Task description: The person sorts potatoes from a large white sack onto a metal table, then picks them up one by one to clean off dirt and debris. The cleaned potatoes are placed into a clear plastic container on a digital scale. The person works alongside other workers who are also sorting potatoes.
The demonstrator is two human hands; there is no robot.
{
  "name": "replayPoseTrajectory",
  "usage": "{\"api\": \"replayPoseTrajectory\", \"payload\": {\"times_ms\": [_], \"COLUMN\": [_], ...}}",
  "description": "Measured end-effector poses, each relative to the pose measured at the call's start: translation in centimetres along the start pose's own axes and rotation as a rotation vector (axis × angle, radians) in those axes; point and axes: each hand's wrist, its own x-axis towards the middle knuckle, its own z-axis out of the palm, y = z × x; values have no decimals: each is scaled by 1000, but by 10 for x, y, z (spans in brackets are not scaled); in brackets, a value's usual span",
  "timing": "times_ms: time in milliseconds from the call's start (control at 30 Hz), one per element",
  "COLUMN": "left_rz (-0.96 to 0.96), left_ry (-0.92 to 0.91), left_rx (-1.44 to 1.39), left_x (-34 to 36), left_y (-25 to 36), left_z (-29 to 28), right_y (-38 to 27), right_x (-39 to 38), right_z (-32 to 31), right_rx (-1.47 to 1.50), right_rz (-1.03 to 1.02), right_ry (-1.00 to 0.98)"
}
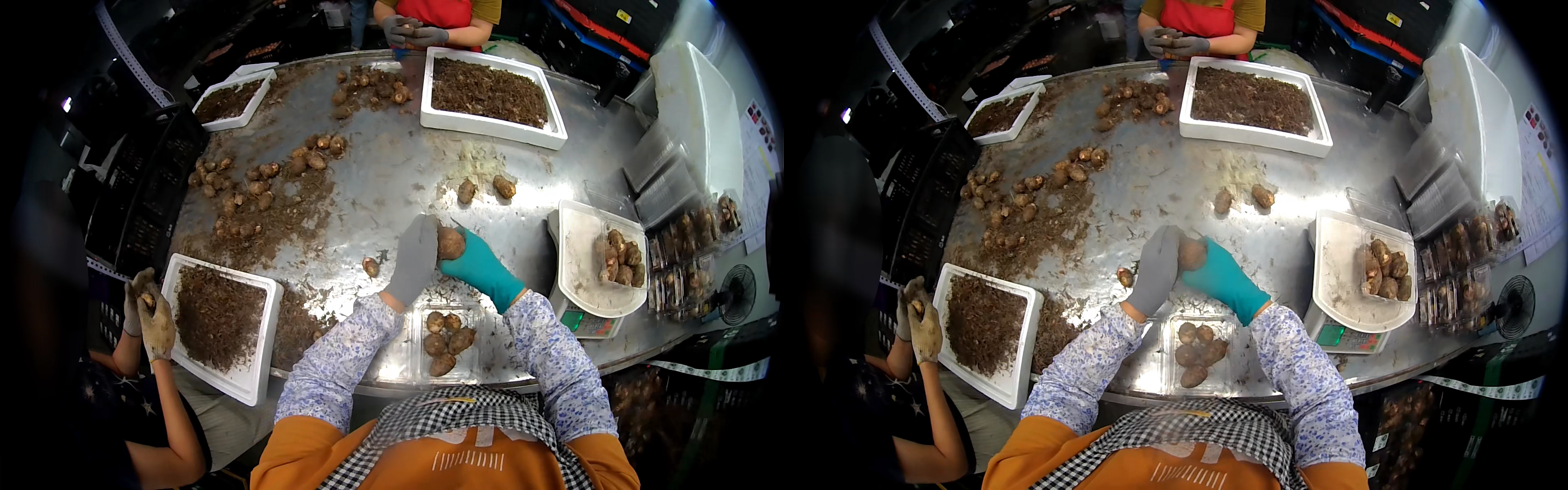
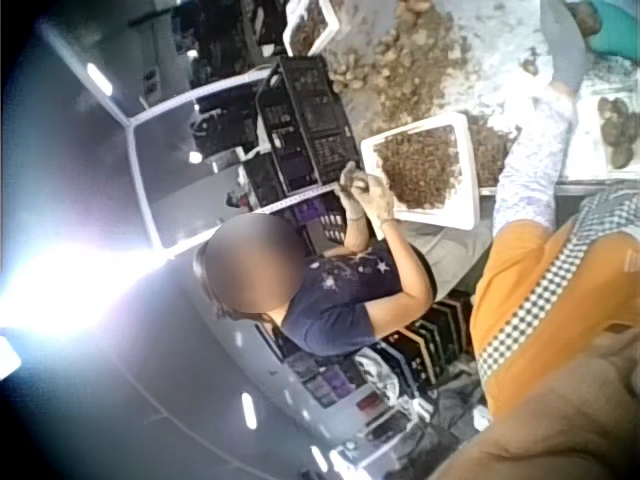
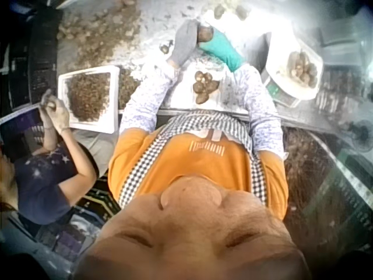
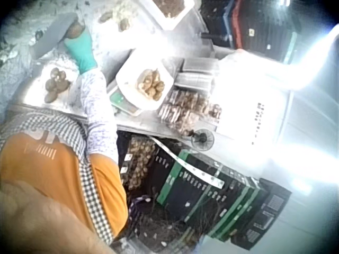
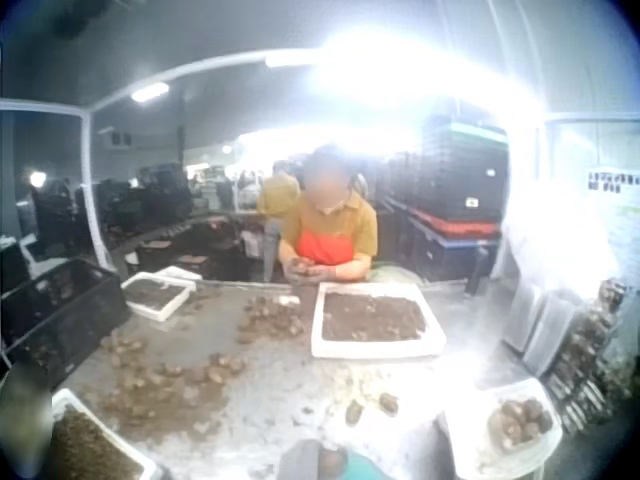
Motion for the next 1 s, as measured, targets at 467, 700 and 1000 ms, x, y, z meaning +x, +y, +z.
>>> {"api": "replayPoseTrajectory", "payload": {"times_ms": [467, 700, 1000], "left_rz": [266, 431, 469], "left_ry": [-468, -251, -116], "left_rx": [457, 624, 596], "left_x": [-3, 2, 4], "left_y": [68, 87, 46], "left_z": [-34, -26, -18], "right_y": [-20, -25, 0], "right_x": [-14, -7, -14], "right_z": [-27, -10, 2], "right_rx": [626, 332, 476], "right_rz": [393, 213, 191], "right_ry": [-534, -315, -234]}}
